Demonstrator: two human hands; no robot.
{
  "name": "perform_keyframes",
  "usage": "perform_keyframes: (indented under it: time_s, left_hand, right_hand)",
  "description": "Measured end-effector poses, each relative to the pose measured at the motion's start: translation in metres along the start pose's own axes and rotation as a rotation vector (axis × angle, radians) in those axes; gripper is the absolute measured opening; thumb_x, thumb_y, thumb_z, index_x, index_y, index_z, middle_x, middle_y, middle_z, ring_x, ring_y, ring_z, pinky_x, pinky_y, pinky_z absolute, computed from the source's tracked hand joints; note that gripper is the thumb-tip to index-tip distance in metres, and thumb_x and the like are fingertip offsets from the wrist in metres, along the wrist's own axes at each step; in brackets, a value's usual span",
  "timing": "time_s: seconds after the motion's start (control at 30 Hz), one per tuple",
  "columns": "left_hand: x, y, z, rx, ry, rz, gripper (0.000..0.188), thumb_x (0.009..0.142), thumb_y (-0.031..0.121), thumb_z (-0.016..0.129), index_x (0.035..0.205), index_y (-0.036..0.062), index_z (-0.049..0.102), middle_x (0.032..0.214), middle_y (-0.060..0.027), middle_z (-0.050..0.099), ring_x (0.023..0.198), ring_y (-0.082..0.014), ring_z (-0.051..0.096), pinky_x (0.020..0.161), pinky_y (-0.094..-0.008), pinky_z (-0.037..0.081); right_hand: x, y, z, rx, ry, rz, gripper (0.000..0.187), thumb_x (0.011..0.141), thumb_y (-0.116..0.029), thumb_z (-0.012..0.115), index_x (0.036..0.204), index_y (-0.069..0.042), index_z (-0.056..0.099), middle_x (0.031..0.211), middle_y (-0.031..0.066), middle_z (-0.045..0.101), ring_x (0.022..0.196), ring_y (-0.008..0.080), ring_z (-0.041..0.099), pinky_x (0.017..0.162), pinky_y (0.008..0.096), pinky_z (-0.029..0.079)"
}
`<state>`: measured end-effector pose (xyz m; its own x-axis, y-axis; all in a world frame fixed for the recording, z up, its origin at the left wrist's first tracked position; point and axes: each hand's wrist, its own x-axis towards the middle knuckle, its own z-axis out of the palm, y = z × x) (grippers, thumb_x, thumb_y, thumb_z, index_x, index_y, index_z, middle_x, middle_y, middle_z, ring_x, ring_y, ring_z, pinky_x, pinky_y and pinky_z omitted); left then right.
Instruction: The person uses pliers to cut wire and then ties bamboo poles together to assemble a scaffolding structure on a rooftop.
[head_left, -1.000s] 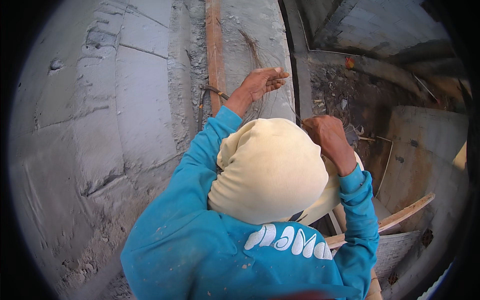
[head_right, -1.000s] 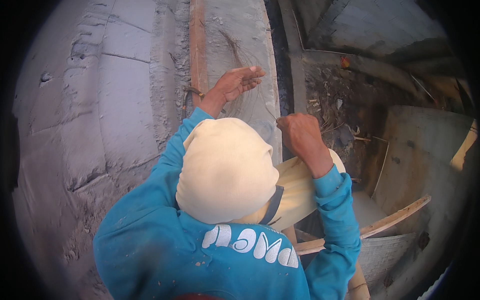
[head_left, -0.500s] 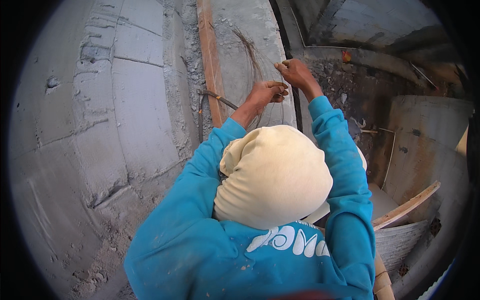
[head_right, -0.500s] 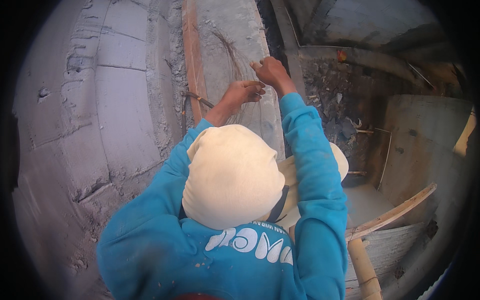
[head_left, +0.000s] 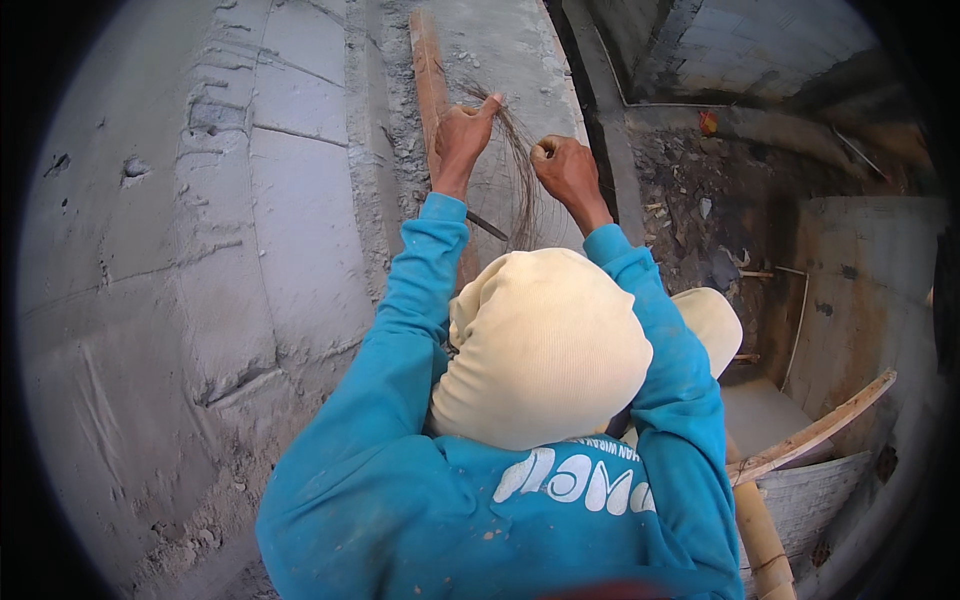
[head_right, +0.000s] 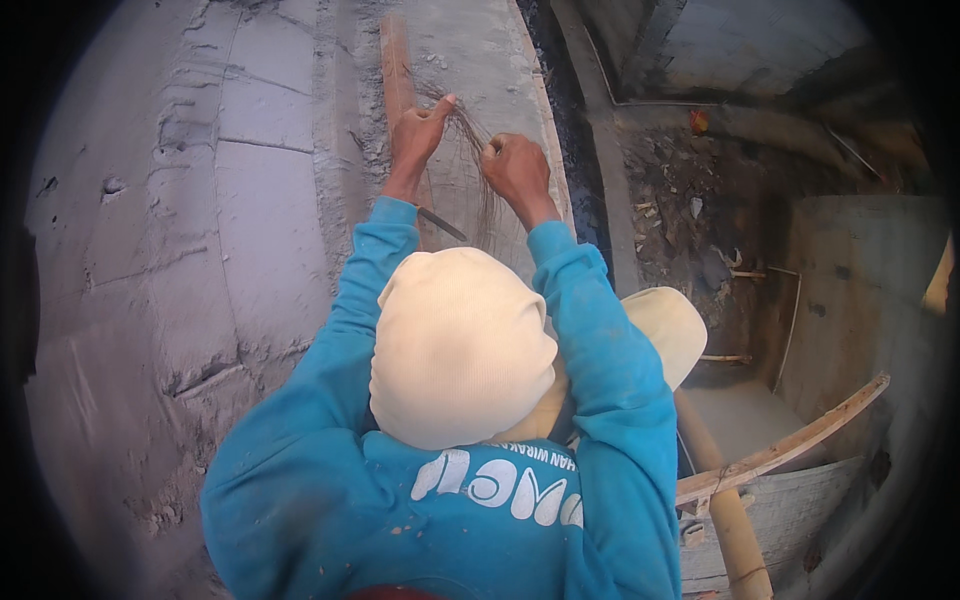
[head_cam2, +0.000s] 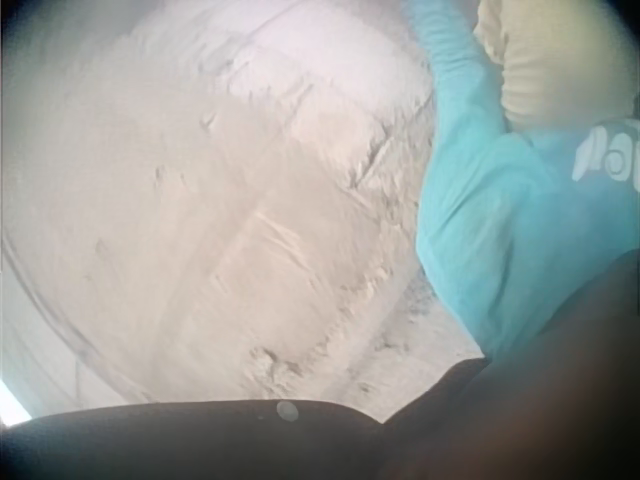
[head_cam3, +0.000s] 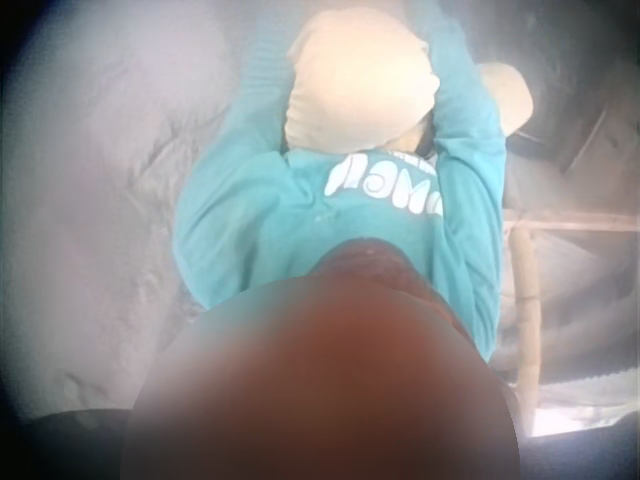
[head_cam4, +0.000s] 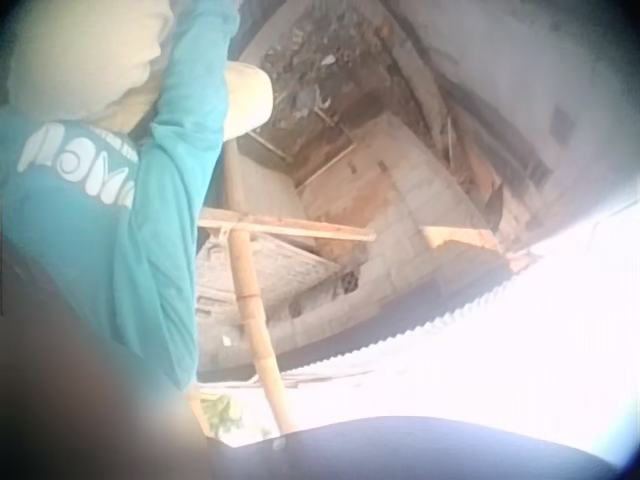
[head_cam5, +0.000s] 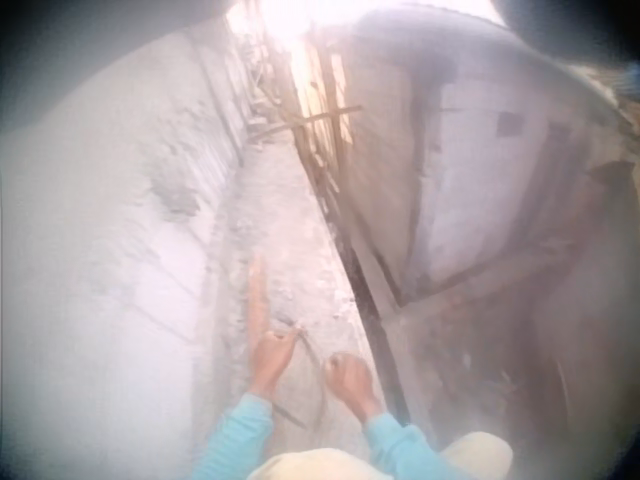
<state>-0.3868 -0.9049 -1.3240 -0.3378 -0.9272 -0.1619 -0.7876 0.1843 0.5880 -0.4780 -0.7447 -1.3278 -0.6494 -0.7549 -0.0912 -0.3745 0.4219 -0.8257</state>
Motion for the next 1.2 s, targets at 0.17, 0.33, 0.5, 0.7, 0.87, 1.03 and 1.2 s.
perform_keyframes:
  time_s: [0.17, 0.33, 0.5, 0.7, 0.87, 1.03, 1.2]
  left_hand:
    - [0.020, -0.004, 0.030, 0.152, 0.033, -0.025, 0.057, 0.084, 0.055, 0.062, 0.096, 0.0005, 0.074, 0.098, -0.0235, 0.071, 0.097, -0.0410, 0.067, 0.085, -0.0460, 0.051]
    - [0.018, -0.021, 0.036, 0.083, 0.100, 0.150, 0.041, 0.088, 0.039, 0.059, 0.091, 0.0003, 0.073, 0.090, -0.0244, 0.071, 0.088, -0.0413, 0.068, 0.077, -0.0503, 0.050]
    - [0.011, -0.028, 0.021, -0.074, 0.031, 0.153, 0.037, 0.090, 0.036, 0.059, 0.092, 0.0013, 0.072, 0.084, -0.0204, 0.071, 0.082, -0.0381, 0.067, 0.077, -0.0480, 0.050]
    - [-0.010, -0.031, 0.033, -0.258, 0.139, 0.299, 0.031, 0.089, 0.029, 0.066, 0.103, 0.0021, 0.071, 0.094, -0.0127, 0.072, 0.087, -0.0241, 0.067, 0.081, -0.0373, 0.051]
    - [-0.015, -0.029, 0.042, -0.198, 0.274, 0.477, 0.024, 0.079, 0.020, 0.072, 0.097, 0.0031, 0.071, 0.100, -0.0139, 0.067, 0.093, -0.0290, 0.063, 0.083, -0.0402, 0.051]
    - [-0.021, -0.021, 0.033, -0.173, 0.227, 0.489, 0.029, 0.077, 0.022, 0.075, 0.096, 0.0014, 0.068, 0.098, -0.0151, 0.067, 0.094, -0.0303, 0.063, 0.082, -0.0412, 0.052]
    - [-0.026, -0.015, 0.026, -0.119, 0.244, 0.526, 0.029, 0.078, 0.024, 0.074, 0.094, 0.0005, 0.067, 0.093, -0.0166, 0.067, 0.087, -0.0337, 0.066, 0.079, -0.0435, 0.052]
  right_hand:
    - [-0.014, -0.007, -0.002, -0.032, -0.131, -0.201, 0.027, 0.085, -0.020, 0.061, 0.094, 0.002, 0.073, 0.087, 0.0249, 0.069, 0.080, 0.0386, 0.068, 0.078, 0.0441, 0.053]
    - [-0.013, -0.005, -0.014, 0.003, -0.211, -0.153, 0.023, 0.084, -0.018, 0.061, 0.094, -0.004, 0.075, 0.089, 0.0234, 0.070, 0.089, 0.0417, 0.067, 0.084, 0.0470, 0.052]
    - [-0.004, 0.003, -0.027, 0.046, -0.013, -0.050, 0.025, 0.085, -0.019, 0.056, 0.091, -0.004, 0.075, 0.090, 0.0229, 0.070, 0.088, 0.0405, 0.068, 0.082, 0.0452, 0.052]
    - [0.001, 0.004, -0.031, 0.114, -0.082, -0.063, 0.027, 0.085, -0.020, 0.054, 0.091, -0.003, 0.074, 0.089, 0.0223, 0.071, 0.085, 0.0377, 0.069, 0.080, 0.0430, 0.052]
    - [-0.002, 0.001, -0.033, 0.113, -0.121, -0.037, 0.027, 0.085, -0.020, 0.056, 0.092, -0.002, 0.074, 0.091, 0.0225, 0.071, 0.085, 0.0365, 0.069, 0.081, 0.0422, 0.052]
    - [-0.002, 0.002, -0.038, 0.104, -0.158, -0.042, 0.027, 0.085, -0.020, 0.057, 0.093, -0.001, 0.075, 0.092, 0.0221, 0.072, 0.086, 0.0349, 0.070, 0.081, 0.0412, 0.052]
    - [-0.002, 0.001, -0.038, 0.121, -0.196, -0.048, 0.027, 0.084, -0.018, 0.058, 0.095, 0.001, 0.074, 0.092, 0.0237, 0.071, 0.087, 0.0354, 0.070, 0.083, 0.0411, 0.052]
